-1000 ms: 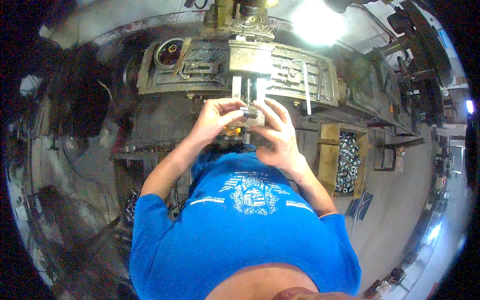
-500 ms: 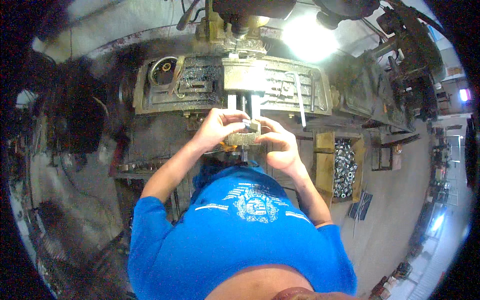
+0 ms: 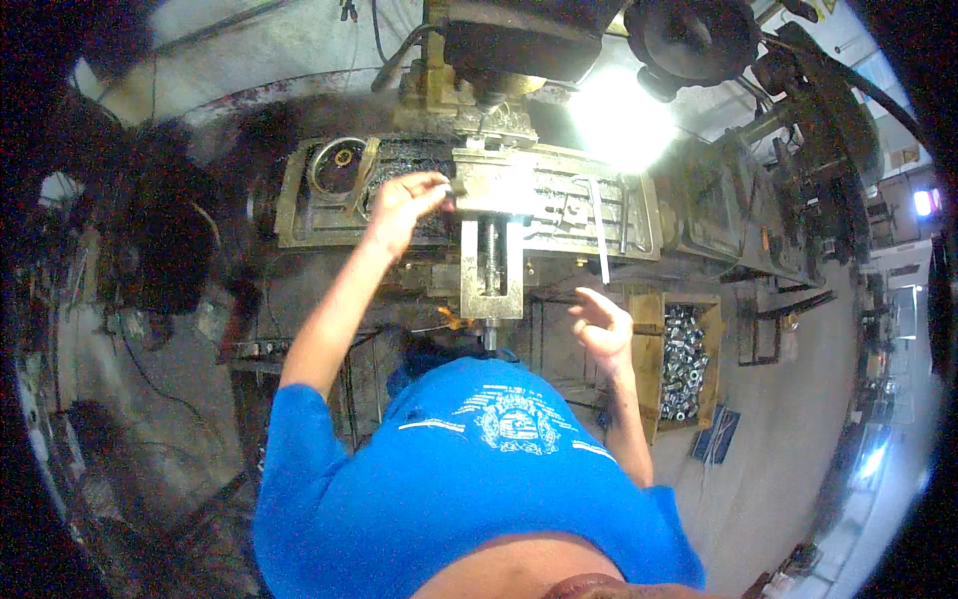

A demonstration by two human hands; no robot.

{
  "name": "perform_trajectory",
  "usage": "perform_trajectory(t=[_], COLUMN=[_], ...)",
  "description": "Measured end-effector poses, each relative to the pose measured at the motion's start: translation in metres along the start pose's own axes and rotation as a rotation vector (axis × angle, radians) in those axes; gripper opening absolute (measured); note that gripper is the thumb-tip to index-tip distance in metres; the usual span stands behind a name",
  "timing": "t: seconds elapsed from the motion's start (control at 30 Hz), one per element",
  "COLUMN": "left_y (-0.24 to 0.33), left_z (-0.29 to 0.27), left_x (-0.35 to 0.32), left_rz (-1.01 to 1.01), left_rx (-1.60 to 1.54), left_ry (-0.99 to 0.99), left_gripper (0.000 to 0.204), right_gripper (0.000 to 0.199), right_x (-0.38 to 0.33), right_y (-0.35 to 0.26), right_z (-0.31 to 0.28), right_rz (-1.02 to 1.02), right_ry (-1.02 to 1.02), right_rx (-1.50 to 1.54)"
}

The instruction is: The person operates a milling machine to machine small metal parts, then removes each part to measure it with a vernier caliper. After inspection, the parts are placed into a bin. The cycle repeats with loading, machining, measuring, and binning.

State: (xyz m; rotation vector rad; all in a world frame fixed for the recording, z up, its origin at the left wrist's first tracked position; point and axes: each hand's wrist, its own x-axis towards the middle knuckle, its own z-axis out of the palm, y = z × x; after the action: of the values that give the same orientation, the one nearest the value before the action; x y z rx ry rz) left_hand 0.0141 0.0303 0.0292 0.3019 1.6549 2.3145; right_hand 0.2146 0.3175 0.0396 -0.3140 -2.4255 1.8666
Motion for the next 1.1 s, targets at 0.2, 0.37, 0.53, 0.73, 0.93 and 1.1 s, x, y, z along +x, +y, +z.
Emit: perform_trajectory(t=[0.2, 0.37, 0.53, 0.73, 0.93, 1.1], left_y=[-0.011, -0.026, -0.035, -0.039, -0.044, -0.041], left_z=[-0.038, -0.048, -0.052, -0.042, -0.04, -0.042], left_x=[0.071, 0.1, 0.107, 0.111, 0.116, 0.115], left_rz=[0.024, 0.007, 0.014, 0.032, 0.028, -0.017], left_rx=[0.14, 0.234, 0.163, 0.288, 0.333, 0.209], left_ry=[0.092, 0.129, 0.046, 0.08, 0.098, 0.07], left_gripper=[0.017, 0.021, 0.022, 0.026, 0.023, 0.018], right_gripper=[0.049, 0.041, 0.037, 0.039, 0.04, 0.041], right_x=[-0.041, -0.07, -0.095, -0.107, -0.11, -0.109], right_y=[0.115, 0.11, 0.12, 0.111, 0.12, 0.114], right_z=[-0.047, -0.045, -0.045, -0.044, -0.049, -0.044], right_rz=[0.239, 0.339, 0.322, 0.413, 0.381, 0.482], right_ry=[-0.032, 0.093, 0.133, 0.168, 0.142, 0.137], right_rx=[-0.039, 0.072, -0.003, -0.069, -0.09, -0.191])
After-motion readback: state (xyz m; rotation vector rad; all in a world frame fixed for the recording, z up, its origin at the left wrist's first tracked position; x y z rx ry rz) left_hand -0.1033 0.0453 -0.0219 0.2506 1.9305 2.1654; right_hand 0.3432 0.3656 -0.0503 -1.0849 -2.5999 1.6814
